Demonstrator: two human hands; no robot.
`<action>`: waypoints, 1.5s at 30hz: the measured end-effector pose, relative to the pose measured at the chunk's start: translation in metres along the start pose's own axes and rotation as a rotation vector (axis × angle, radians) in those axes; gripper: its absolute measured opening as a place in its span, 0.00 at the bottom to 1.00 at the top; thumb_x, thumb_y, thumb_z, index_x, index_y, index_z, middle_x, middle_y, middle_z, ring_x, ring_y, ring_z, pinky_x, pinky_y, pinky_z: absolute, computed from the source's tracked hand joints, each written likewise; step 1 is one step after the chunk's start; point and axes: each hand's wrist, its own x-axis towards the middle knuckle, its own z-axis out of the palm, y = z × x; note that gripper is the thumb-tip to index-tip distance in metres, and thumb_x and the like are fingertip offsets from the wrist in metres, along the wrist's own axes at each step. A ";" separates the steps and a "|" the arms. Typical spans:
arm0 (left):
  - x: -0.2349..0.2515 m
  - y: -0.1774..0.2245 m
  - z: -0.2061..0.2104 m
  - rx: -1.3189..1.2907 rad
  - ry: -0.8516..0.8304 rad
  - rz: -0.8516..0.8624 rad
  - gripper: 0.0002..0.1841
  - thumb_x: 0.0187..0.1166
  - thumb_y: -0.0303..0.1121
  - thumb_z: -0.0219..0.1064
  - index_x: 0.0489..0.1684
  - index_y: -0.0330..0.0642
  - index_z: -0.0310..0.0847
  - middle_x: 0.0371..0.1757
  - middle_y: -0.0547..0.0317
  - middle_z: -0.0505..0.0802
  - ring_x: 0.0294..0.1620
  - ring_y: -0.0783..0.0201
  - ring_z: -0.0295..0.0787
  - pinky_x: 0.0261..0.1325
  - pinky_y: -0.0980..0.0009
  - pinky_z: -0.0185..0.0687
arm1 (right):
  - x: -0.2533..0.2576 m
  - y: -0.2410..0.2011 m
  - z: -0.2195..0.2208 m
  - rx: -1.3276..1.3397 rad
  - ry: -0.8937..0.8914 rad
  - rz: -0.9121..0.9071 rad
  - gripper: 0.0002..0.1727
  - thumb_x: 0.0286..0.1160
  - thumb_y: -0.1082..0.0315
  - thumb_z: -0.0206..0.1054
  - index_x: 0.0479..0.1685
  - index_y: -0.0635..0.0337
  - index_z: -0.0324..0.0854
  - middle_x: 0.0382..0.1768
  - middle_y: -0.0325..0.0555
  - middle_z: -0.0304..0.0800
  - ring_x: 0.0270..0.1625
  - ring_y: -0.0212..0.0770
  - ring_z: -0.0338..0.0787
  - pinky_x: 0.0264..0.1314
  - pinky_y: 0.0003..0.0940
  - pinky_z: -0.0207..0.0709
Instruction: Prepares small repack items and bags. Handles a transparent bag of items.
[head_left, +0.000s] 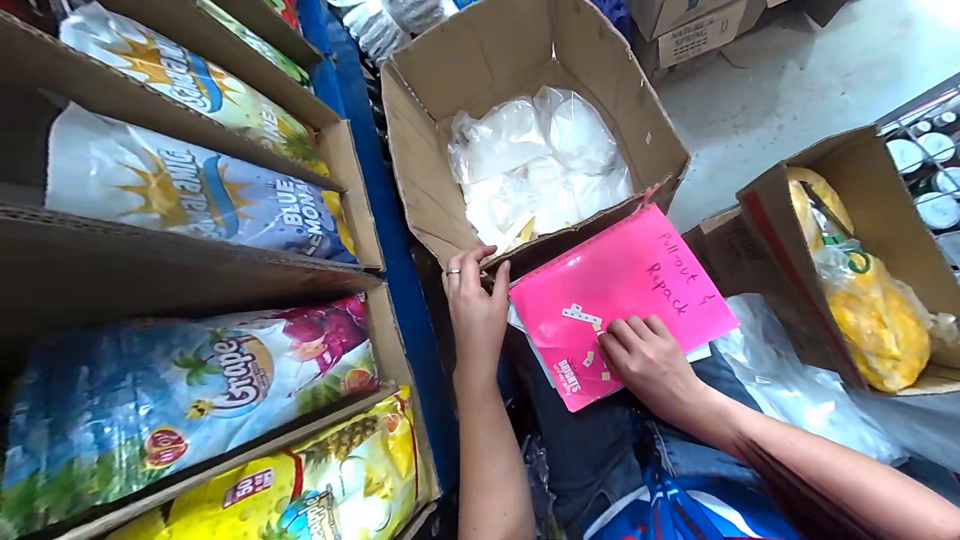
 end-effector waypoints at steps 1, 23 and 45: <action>-0.002 0.002 0.000 -0.010 0.001 0.006 0.18 0.82 0.37 0.69 0.64 0.35 0.85 0.66 0.38 0.86 0.68 0.44 0.82 0.69 0.49 0.76 | 0.001 0.000 0.000 -0.015 0.002 -0.004 0.09 0.75 0.71 0.63 0.30 0.60 0.87 0.32 0.48 0.87 0.32 0.47 0.84 0.32 0.38 0.70; -0.044 0.036 -0.001 -0.218 -0.174 0.104 0.14 0.82 0.35 0.66 0.54 0.35 0.89 0.56 0.46 0.93 0.58 0.56 0.89 0.62 0.62 0.83 | 0.004 0.021 -0.022 0.652 -0.108 0.383 0.09 0.72 0.67 0.69 0.39 0.61 0.93 0.36 0.49 0.91 0.36 0.38 0.89 0.42 0.32 0.83; -0.062 0.078 -0.002 -0.584 -0.398 -0.073 0.06 0.73 0.28 0.71 0.34 0.33 0.89 0.55 0.52 0.90 0.53 0.76 0.87 0.53 0.83 0.83 | 0.025 0.025 -0.055 1.485 -0.180 0.786 0.06 0.79 0.71 0.65 0.41 0.56 0.89 0.36 0.25 0.91 0.37 0.17 0.86 0.43 0.15 0.80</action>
